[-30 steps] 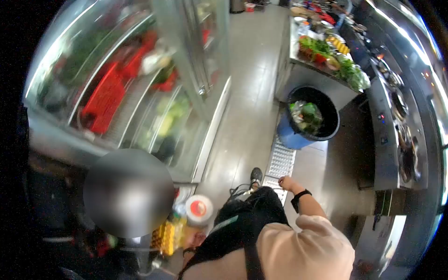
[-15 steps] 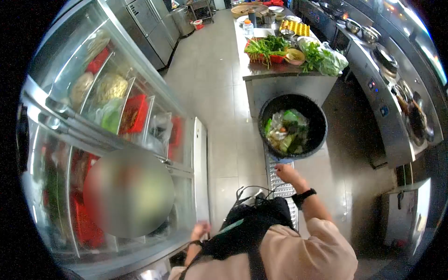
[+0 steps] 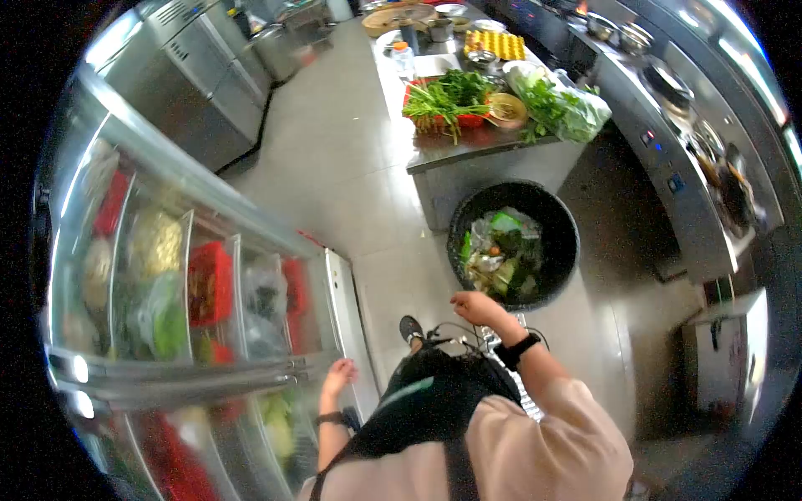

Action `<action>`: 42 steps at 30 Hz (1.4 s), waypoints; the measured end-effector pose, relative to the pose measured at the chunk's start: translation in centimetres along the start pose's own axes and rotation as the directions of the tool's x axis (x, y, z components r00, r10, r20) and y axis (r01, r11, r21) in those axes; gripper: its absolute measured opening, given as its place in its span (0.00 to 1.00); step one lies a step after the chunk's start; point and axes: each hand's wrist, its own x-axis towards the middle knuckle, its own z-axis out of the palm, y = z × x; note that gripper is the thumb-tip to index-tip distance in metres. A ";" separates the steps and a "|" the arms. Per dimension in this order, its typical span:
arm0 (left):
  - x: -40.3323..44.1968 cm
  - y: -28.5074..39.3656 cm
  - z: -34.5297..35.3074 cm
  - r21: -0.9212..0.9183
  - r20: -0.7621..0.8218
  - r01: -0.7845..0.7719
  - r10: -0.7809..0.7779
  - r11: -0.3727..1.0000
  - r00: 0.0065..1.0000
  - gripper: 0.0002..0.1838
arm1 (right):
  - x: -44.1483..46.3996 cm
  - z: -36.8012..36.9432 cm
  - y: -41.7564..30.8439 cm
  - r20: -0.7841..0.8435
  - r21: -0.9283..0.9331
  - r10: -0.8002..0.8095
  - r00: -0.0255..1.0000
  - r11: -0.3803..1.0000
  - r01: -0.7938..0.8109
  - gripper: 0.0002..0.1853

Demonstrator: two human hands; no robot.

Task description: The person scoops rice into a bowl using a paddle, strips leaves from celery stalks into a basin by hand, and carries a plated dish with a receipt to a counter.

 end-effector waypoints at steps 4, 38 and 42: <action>7.9 4.1 -2.3 0.063 0.091 0.033 -0.038 0.997 0.995 0.11 | 3.2 -1.9 -2.1 -0.146 0.051 0.163 0.976 0.986 -0.157 0.14; -3.0 26.1 77.0 0.126 0.919 -0.691 0.178 0.712 0.352 0.14 | -52.1 -22.5 23.0 -0.532 0.810 0.720 0.445 0.586 0.020 0.14; -0.6 28.3 81.5 0.091 0.903 -0.654 0.214 0.751 0.373 0.14 | -47.8 -34.0 24.9 -0.567 0.736 0.586 0.579 0.676 0.036 0.15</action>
